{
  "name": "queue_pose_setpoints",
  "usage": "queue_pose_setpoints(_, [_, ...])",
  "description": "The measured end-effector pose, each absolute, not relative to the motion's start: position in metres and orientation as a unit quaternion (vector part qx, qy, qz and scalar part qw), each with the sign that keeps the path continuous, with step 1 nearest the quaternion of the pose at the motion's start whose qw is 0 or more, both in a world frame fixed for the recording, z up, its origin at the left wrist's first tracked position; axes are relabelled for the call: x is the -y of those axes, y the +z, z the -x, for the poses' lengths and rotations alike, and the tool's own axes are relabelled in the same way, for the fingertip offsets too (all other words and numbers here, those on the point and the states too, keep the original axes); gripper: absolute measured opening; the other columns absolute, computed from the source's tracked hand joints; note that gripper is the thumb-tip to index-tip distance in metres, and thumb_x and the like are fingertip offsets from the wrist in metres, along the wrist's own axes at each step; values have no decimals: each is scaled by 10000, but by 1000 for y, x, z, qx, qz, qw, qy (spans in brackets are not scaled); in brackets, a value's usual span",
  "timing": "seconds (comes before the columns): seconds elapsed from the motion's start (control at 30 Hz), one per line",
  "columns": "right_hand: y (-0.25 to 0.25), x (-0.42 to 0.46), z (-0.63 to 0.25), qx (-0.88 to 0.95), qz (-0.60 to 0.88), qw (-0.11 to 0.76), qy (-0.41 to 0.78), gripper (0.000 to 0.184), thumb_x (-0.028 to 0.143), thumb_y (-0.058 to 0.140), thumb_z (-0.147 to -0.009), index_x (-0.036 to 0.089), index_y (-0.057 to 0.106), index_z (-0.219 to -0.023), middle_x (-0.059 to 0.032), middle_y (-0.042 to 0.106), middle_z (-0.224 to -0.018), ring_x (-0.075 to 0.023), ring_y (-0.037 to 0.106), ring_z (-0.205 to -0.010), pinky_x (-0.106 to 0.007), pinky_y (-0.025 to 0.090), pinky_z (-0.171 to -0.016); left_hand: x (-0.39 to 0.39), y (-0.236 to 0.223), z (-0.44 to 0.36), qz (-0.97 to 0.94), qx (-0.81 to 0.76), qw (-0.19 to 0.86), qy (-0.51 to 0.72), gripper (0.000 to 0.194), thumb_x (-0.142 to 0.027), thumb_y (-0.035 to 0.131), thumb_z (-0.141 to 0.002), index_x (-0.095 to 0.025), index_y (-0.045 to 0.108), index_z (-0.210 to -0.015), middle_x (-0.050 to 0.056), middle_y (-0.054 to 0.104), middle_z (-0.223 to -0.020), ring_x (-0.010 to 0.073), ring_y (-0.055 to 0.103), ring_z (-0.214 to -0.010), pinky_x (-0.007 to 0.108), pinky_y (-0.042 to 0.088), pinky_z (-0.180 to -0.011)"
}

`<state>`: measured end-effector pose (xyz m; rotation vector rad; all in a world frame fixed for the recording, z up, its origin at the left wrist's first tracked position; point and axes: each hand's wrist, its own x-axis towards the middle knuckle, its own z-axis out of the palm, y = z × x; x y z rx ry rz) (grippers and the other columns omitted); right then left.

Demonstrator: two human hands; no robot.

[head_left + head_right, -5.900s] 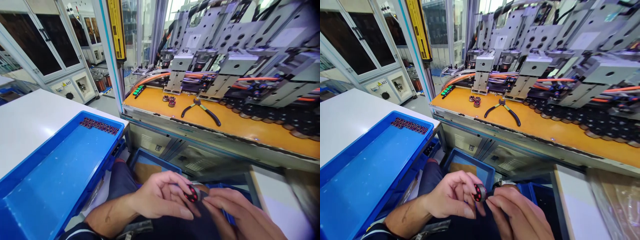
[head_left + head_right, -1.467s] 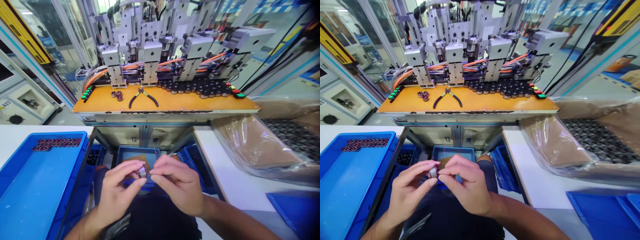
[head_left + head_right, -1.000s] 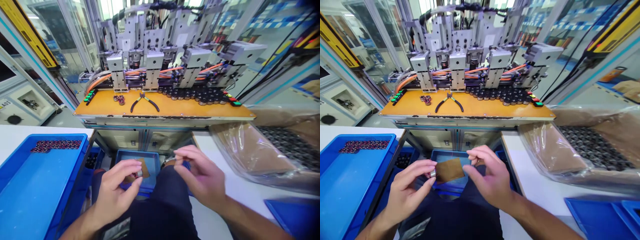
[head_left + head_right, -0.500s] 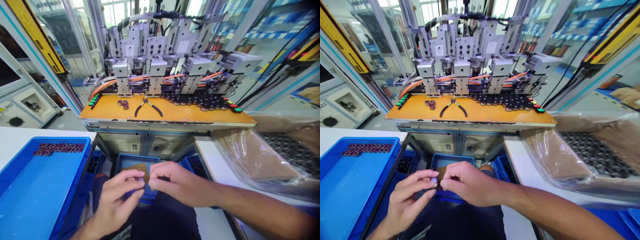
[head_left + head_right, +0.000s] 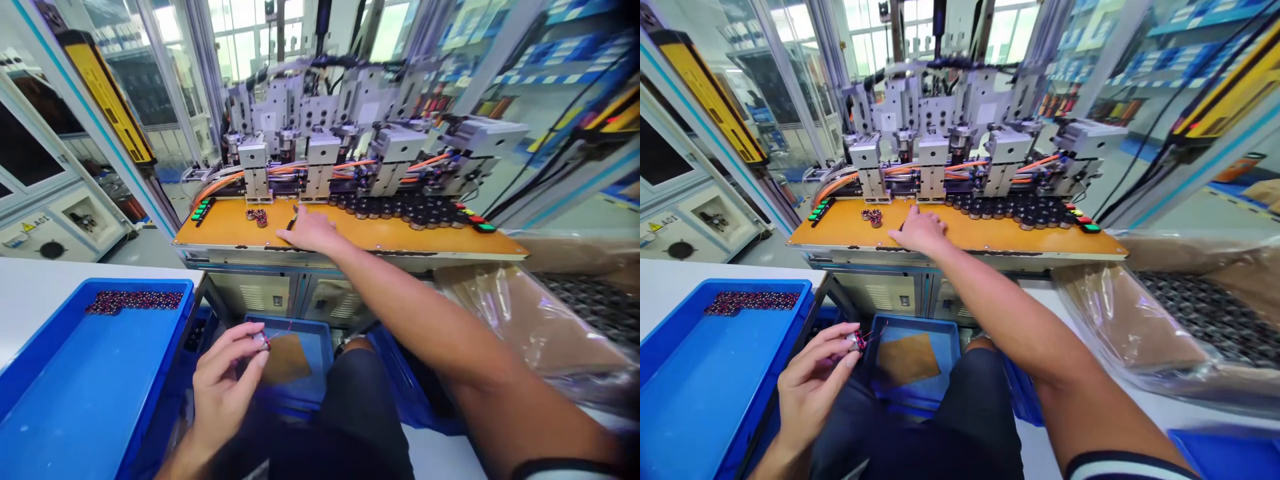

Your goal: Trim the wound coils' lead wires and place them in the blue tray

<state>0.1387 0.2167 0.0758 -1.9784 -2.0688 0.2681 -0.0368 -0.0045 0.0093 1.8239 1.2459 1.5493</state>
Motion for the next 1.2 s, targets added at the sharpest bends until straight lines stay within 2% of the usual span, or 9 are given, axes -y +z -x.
queue_pose_setpoints(0.13, [82,-206,-178,784,610,63,94,654,466,659,-805,61,536,-1303,-233,640,-1193,-369,615,-1069,-457,483,-889,6,8,43,-630,-457,246,578,265,-50,703,-793,-254,735,-959,44,740,-1094,163,709,-953,219,579,-717])
queue_pose_setpoints(0.23, [78,-195,-206,830,551,52,68,570,346,684,-771,90,573,-1268,-195,640,-1180,-358,604,-1066,-440,476,-912,6,8,41,-614,-463,263,582,258,-56,701,-798,-258,739,-954,41,740,-1098,159,706,-946,207,572,-690])
queue_pose_setpoints(0.37, [59,-166,-227,849,522,85,9,643,173,618,-752,18,470,-1359,-236,539,-1263,-372,500,-1193,-481,398,-1039,4,10,33,-615,-459,276,579,259,-57,692,-807,-260,742,-960,39,740,-1101,161,700,-974,213,575,-717])
queue_pose_setpoints(0.43, [45,-139,-232,855,496,149,10,679,157,588,-768,3,401,-1402,-235,508,-1267,-345,493,-1194,-463,415,-1042,4,11,30,-615,-454,284,579,268,-50,689,-807,-259,743,-966,41,739,-1105,162,700,-978,215,578,-725])
queue_pose_setpoints(0.57, [15,-58,-235,842,395,322,174,494,175,531,-869,172,431,-1352,-116,568,-1076,-218,603,-939,-359,538,-865,5,13,27,-622,-449,290,572,294,-36,691,-798,-258,744,-984,46,735,-1112,160,705,-959,221,582,-724])
queue_pose_setpoints(0.7, [-6,15,-230,775,354,299,429,535,168,517,-916,265,353,-1416,-73,607,-1049,-159,631,-935,-339,529,-914,3,14,24,-631,-455,285,560,285,-30,698,-790,-243,746,-971,53,738,-1109,175,705,-978,235,583,-729])
queue_pose_setpoints(0.83, [-12,34,-221,648,274,308,641,642,128,489,-894,235,273,-1488,-108,585,-1144,-150,627,-1012,-367,518,-948,2,13,17,-641,-451,289,550,285,-31,697,-790,-239,745,-979,58,738,-1115,189,704,-987,251,581,-725])
queue_pose_setpoints(0.93, [-11,27,-217,601,260,302,693,672,128,532,-846,207,320,-1480,-134,566,-1223,-184,574,-1167,-433,426,-1065,1,11,14,-651,-448,290,540,297,-29,694,-791,-245,740,-989,54,735,-1125,194,699,-1001,261,580,-738])
queue_pose_setpoints(1.2, [-9,21,-213,595,251,302,701,704,128,558,-820,205,335,-1482,-140,565,-1234,-209,558,-1181,-444,398,-1073,6,14,16,-665,-443,281,532,318,-1,688,-786,-235,735,-996,59,728,-1127,180,700,-1006,265,586,-803])
